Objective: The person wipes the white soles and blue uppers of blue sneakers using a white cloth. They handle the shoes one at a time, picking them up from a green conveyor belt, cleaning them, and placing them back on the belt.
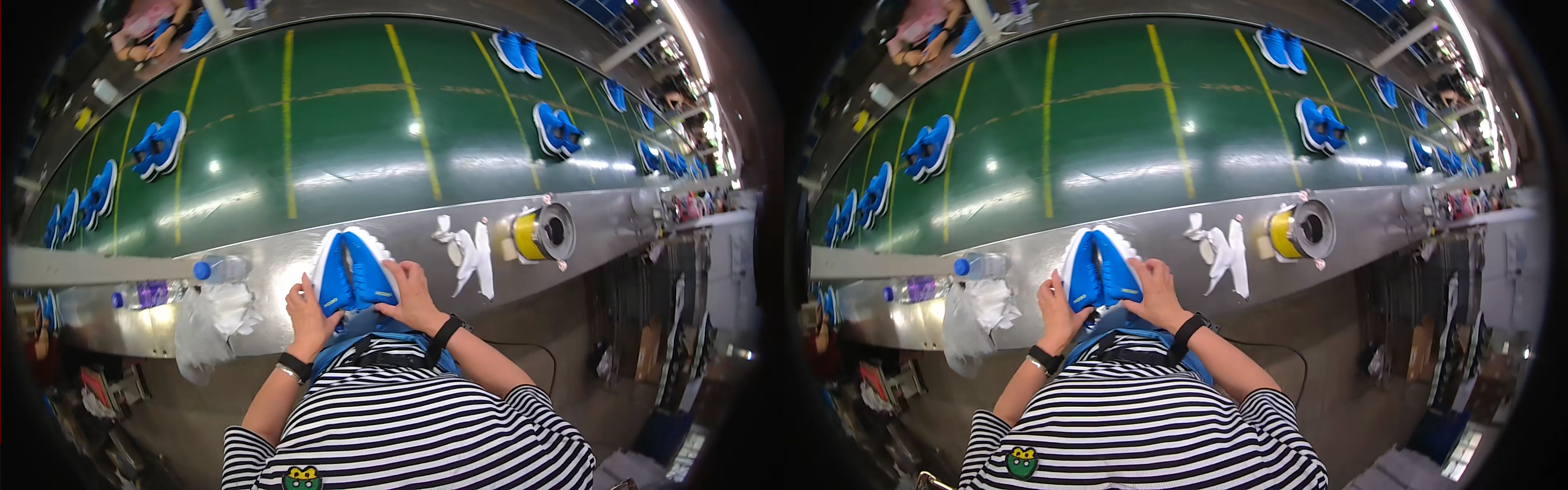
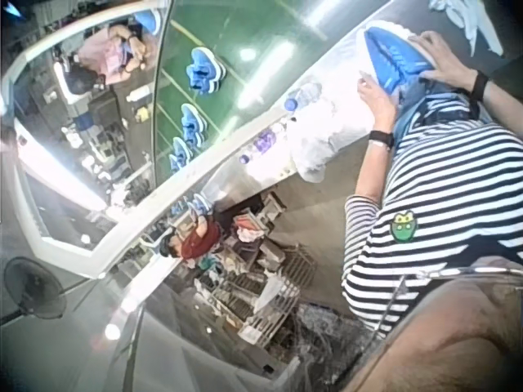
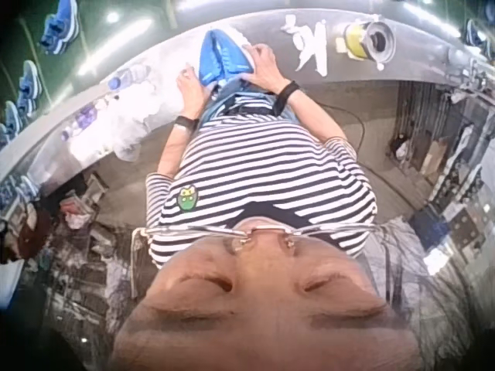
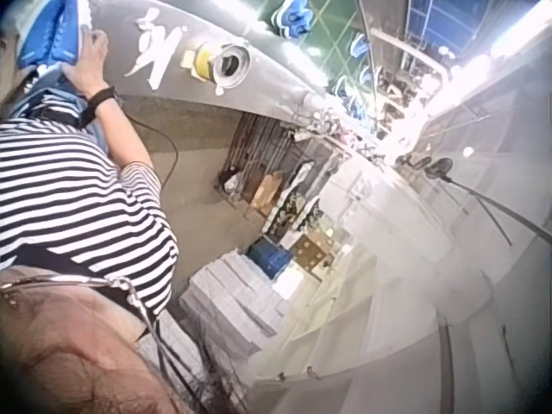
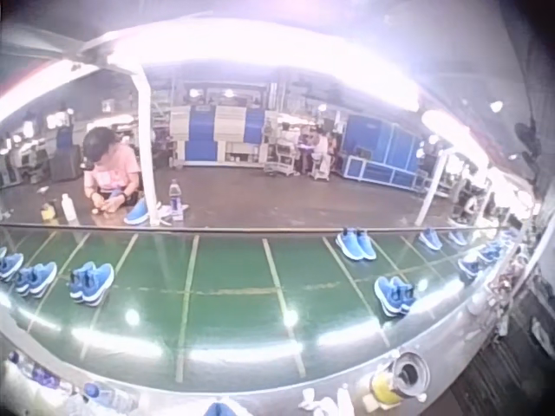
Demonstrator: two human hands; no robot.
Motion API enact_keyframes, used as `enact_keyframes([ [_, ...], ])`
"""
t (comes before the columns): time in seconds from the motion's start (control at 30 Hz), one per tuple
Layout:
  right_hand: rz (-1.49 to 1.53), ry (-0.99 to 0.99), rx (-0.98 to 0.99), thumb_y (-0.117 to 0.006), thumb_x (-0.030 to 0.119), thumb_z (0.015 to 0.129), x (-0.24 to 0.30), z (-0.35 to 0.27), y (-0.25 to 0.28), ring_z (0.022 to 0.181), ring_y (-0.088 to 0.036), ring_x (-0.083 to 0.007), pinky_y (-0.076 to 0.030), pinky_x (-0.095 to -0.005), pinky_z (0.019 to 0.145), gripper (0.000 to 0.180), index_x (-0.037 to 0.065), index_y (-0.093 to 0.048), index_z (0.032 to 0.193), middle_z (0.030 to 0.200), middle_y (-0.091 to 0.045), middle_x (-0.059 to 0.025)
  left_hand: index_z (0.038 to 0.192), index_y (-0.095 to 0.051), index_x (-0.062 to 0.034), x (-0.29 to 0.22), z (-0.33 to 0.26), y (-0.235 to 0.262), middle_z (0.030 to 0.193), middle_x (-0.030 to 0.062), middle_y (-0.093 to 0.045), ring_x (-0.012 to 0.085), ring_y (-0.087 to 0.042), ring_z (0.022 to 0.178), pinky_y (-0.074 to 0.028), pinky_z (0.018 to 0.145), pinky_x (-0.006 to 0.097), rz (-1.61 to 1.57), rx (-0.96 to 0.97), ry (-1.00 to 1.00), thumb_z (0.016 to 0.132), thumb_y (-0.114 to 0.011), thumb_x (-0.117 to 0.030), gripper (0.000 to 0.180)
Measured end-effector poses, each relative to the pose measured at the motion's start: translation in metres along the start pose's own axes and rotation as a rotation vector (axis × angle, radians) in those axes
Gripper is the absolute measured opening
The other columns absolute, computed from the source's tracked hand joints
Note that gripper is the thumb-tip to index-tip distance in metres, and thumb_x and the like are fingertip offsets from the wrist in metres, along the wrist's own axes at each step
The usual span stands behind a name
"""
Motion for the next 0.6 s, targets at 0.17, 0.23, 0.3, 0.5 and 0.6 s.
enact_keyframes([
  [0.17,0.142,-0.090,-0.230,-0.066,0.018,0.072,-0.072,-0.006,0.042,0.091,-0.052,-0.0235,-0.042,-0.0331,0.082,0.031,0.008,-0.060,0.101,0.094,-0.056,-0.0092,0.128,-0.030,0.0014,0.003,0.008,-0.004,0.111,0.0207,-0.038,0.0346,-0.039,0.102,-0.035,0.088,0.042,-0.062,0.015,-0.035,0.059,-0.078,-0.026,0.089],
  [0.23,0.189,-0.320,-0.438,-0.061,0.015,0.074,-0.125,-0.014,0.065,0.077,-0.055,-0.0249,-0.045,-0.0331,0.072,0.021,0.005,-0.061,0.093,0.080,-0.057,-0.0110,0.127,-0.033,0.0010,0.013,0.013,-0.003,0.111,0.0203,-0.038,0.0338,-0.040,0.102,-0.036,0.088,0.041,-0.149,0.026,0.010,0.061,-0.077,-0.027,0.084],
  [0.3,0.057,-0.387,-0.559,-0.060,0.013,0.075,-0.162,-0.018,0.080,0.073,-0.052,-0.0257,-0.042,-0.0360,0.067,0.018,0.004,-0.061,0.091,0.076,-0.054,-0.0108,0.123,-0.039,0.0005,0.012,0.020,0.001,0.108,0.0188,-0.039,0.0319,-0.041,0.101,-0.037,0.087,0.039,-0.225,0.028,0.046,0.066,-0.074,-0.027,0.072],
  [0.5,-0.218,-0.442,-0.562,-0.064,0.015,0.072,-0.194,-0.003,0.078,0.079,-0.050,-0.0266,-0.039,-0.0376,0.072,0.017,0.006,-0.060,0.086,0.078,-0.052,-0.0078,0.121,-0.041,0.0016,0.015,0.030,0.001,0.107,0.0178,-0.042,0.0307,-0.044,0.099,-0.037,0.088,0.038,-0.265,0.077,0.124,0.072,-0.069,-0.028,0.063],
  [0.6,-0.252,-0.347,-0.562,-0.064,0.014,0.072,-0.183,0.002,0.084,0.079,-0.050,-0.0277,-0.039,-0.0375,0.073,0.013,0.006,-0.058,0.080,0.081,-0.052,-0.0084,0.120,-0.041,0.0035,0.019,0.032,-0.004,0.109,0.0196,-0.042,0.0322,-0.044,0.102,-0.037,0.088,0.038,-0.203,0.067,0.135,0.073,-0.068,-0.030,0.064],
])
Point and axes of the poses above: each hand's wrist, its own z-axis towards the middle knuckle, its own y-axis out of the back of the hand, x = y × z, the point moved 8 cm from there along z, towards the middle knuckle
